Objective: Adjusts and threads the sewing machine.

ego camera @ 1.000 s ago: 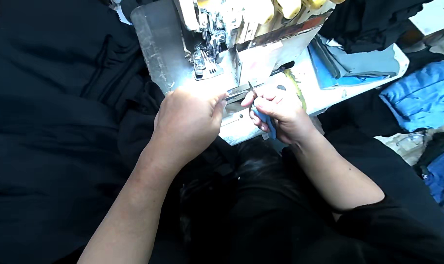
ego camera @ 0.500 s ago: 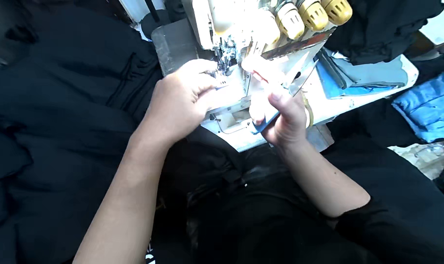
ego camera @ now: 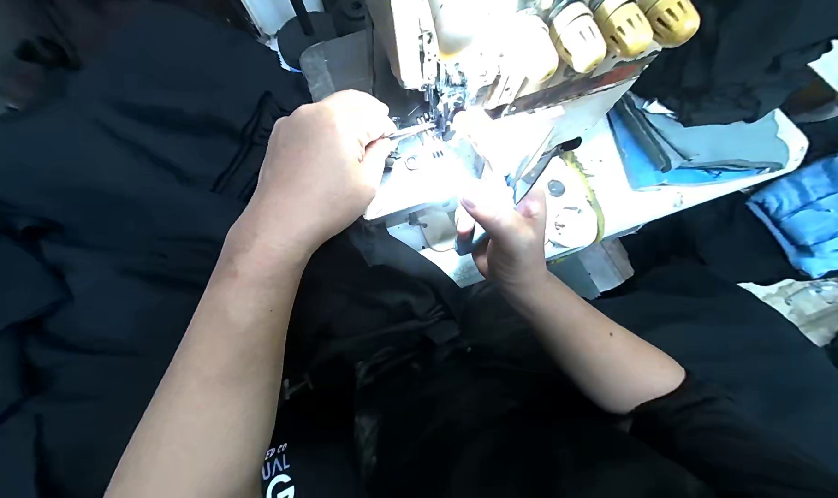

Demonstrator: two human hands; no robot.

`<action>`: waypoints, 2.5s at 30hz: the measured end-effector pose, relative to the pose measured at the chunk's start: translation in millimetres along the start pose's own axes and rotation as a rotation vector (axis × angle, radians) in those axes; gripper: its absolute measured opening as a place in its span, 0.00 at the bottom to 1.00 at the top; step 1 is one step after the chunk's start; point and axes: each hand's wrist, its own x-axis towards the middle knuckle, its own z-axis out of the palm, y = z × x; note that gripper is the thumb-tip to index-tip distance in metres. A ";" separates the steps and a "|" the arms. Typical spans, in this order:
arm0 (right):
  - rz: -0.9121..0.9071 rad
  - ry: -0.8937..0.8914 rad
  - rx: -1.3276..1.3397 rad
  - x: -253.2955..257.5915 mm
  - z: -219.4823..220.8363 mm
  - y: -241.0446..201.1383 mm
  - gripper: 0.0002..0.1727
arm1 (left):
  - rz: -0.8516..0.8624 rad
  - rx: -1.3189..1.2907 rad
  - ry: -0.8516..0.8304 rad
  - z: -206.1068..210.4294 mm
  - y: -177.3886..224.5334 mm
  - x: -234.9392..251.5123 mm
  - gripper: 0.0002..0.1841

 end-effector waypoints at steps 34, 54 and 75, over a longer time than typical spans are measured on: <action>0.098 0.023 0.045 8.7 -3.1 -3.4 0.26 | 0.157 0.082 -0.191 -7.1 -7.2 28.4 0.13; 0.104 0.041 0.070 6.8 -3.0 -4.2 0.25 | 0.024 0.150 -0.074 -7.2 -17.0 12.6 0.15; 0.097 0.038 0.034 3.4 -7.3 1.5 0.14 | -0.372 -0.277 -0.165 9.5 15.6 15.2 0.09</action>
